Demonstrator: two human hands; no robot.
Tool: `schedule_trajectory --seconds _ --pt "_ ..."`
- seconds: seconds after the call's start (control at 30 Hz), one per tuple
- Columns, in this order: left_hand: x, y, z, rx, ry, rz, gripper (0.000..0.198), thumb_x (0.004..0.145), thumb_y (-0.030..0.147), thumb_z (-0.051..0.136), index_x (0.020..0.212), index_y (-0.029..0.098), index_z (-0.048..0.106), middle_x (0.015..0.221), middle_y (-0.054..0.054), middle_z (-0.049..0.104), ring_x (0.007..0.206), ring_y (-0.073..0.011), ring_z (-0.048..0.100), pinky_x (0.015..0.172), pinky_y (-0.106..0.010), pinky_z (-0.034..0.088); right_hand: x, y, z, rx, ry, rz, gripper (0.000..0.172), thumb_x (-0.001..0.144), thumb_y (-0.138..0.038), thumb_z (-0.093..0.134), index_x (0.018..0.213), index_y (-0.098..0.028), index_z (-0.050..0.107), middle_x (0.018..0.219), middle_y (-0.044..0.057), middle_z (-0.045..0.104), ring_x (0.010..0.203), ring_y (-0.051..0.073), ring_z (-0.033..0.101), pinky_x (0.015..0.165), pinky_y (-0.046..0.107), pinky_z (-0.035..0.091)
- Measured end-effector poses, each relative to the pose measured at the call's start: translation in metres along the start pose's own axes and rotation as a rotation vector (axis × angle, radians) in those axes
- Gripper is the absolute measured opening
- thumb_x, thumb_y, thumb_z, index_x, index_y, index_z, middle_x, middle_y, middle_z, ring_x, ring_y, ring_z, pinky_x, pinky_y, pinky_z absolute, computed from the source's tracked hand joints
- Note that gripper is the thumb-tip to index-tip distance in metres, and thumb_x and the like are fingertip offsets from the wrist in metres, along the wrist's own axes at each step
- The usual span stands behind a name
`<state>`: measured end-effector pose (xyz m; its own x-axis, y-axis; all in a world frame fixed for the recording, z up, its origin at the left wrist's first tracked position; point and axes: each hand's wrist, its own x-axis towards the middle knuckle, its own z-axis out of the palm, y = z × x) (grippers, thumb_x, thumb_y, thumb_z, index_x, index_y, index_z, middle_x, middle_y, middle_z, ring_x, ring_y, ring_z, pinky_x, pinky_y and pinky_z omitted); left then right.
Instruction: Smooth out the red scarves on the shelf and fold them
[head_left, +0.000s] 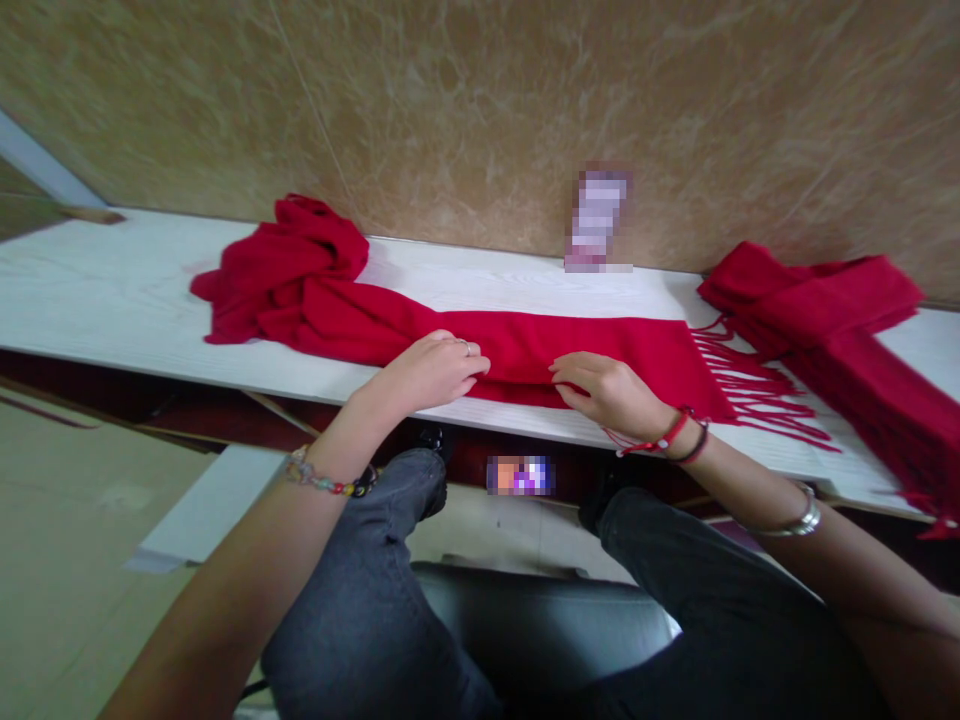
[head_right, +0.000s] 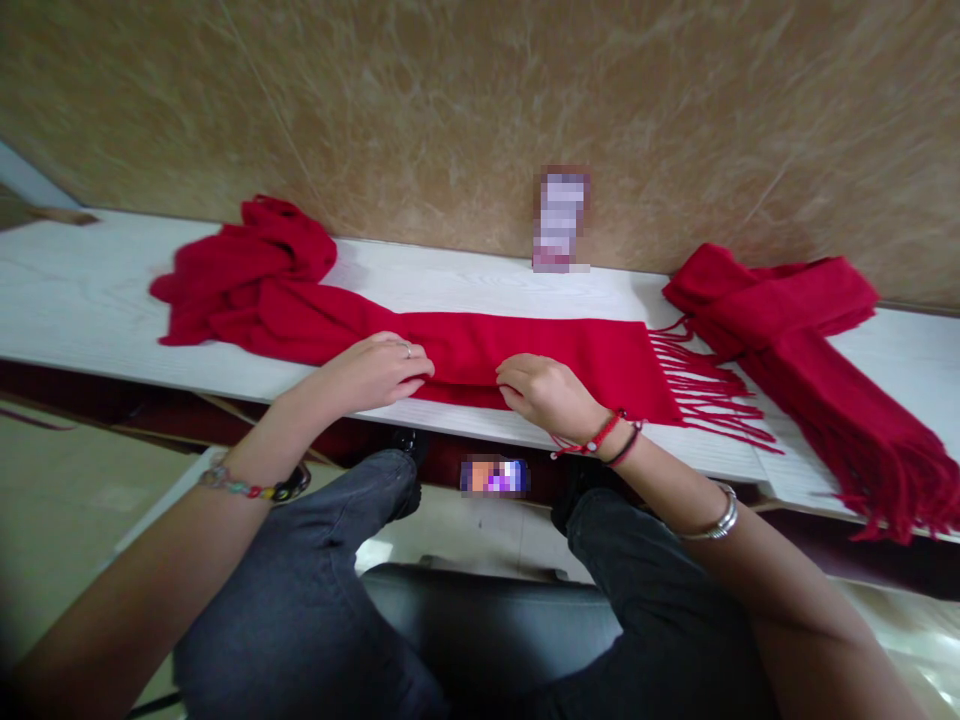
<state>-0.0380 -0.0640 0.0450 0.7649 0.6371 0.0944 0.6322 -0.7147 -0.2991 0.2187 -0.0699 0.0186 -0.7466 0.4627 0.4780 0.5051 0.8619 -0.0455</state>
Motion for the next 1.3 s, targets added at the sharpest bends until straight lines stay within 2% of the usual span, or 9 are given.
schedule_trajectory --seconds 0.13,0.23,0.33,0.47,0.63,0.87,1.1,1.2,1.3 --pt "-0.001 0.004 0.001 -0.013 -0.079 0.037 0.018 0.083 0.019 0.047 0.088 0.019 0.064 0.088 -0.003 0.065 0.079 -0.0149 0.061 0.068 -0.026 0.040 -0.008 0.001 0.007 0.048 -0.022 -0.078 0.024 0.089 -0.019 0.043 0.088 -0.013 0.066 0.095 0.012 0.069 0.094 0.021 0.063 0.082 0.035 0.053" --pt "-0.001 0.004 0.002 0.008 -0.096 0.022 0.018 0.083 0.018 0.047 0.088 0.019 0.064 0.088 -0.003 0.065 0.080 -0.0155 0.061 0.069 -0.027 0.040 -0.013 0.002 0.014 0.072 -0.041 -0.100 0.023 0.089 -0.020 0.044 0.089 -0.013 0.066 0.099 0.013 0.068 0.095 0.021 0.063 0.083 0.036 0.052" --pt "0.000 0.002 -0.001 0.031 -0.066 -0.006 0.018 0.083 0.015 0.046 0.088 0.018 0.063 0.088 -0.004 0.065 0.081 -0.0166 0.060 0.072 -0.028 0.040 -0.013 0.004 0.017 0.124 -0.009 -0.081 0.021 0.088 -0.020 0.045 0.088 -0.015 0.066 0.096 0.012 0.069 0.095 0.020 0.063 0.083 0.035 0.053" --pt "-0.001 0.001 -0.008 0.004 0.011 -0.034 0.020 0.083 0.015 0.043 0.087 0.018 0.062 0.088 -0.004 0.064 0.083 -0.0167 0.059 0.075 -0.030 0.039 -0.012 0.008 0.017 0.257 0.059 0.038 0.017 0.086 -0.019 0.048 0.090 -0.017 0.064 0.094 0.008 0.070 0.091 0.018 0.065 0.081 0.032 0.054" --pt "-0.003 0.006 -0.009 -0.166 -0.170 0.037 0.014 0.080 0.023 0.048 0.082 0.020 0.062 0.083 -0.001 0.063 0.076 -0.0142 0.058 0.069 -0.026 0.038 -0.009 0.012 0.017 0.349 -0.007 0.002 0.015 0.085 -0.021 0.050 0.084 -0.018 0.065 0.090 0.007 0.070 0.096 0.018 0.064 0.085 0.034 0.052" --pt "-0.001 0.007 -0.008 -0.141 -0.199 0.022 0.017 0.079 0.021 0.047 0.085 0.019 0.063 0.084 -0.002 0.064 0.076 -0.0148 0.058 0.070 -0.028 0.038 -0.009 0.010 0.017 0.267 -0.024 -0.073 0.017 0.085 -0.023 0.051 0.086 -0.018 0.067 0.094 0.009 0.069 0.095 0.019 0.063 0.085 0.036 0.051" --pt "0.001 0.004 0.004 -0.058 -0.111 0.003 0.034 0.074 0.006 0.044 0.100 0.020 0.060 0.095 -0.003 0.065 0.083 -0.0150 0.060 0.072 -0.028 0.037 -0.007 0.000 0.005 0.082 -0.138 -0.055 0.027 0.088 -0.023 0.047 0.109 -0.014 0.061 0.102 0.012 0.067 0.095 0.020 0.062 0.083 0.037 0.051" --pt "0.004 0.006 0.004 -0.036 -0.079 -0.006 0.029 0.075 0.006 0.045 0.096 0.018 0.061 0.093 -0.004 0.065 0.083 -0.0163 0.060 0.070 -0.028 0.037 -0.003 -0.004 0.001 0.018 -0.190 -0.048 0.030 0.086 -0.014 0.044 0.112 -0.012 0.059 0.101 0.012 0.067 0.091 0.020 0.062 0.079 0.035 0.051" --pt "0.005 0.010 0.001 -0.016 -0.049 0.002 0.020 0.080 0.012 0.048 0.093 0.018 0.061 0.091 -0.005 0.065 0.082 -0.0171 0.060 0.070 -0.029 0.038 -0.003 -0.006 0.000 -0.049 -0.188 -0.006 0.032 0.083 -0.007 0.043 0.109 -0.011 0.060 0.098 0.012 0.067 0.088 0.020 0.061 0.075 0.032 0.049"
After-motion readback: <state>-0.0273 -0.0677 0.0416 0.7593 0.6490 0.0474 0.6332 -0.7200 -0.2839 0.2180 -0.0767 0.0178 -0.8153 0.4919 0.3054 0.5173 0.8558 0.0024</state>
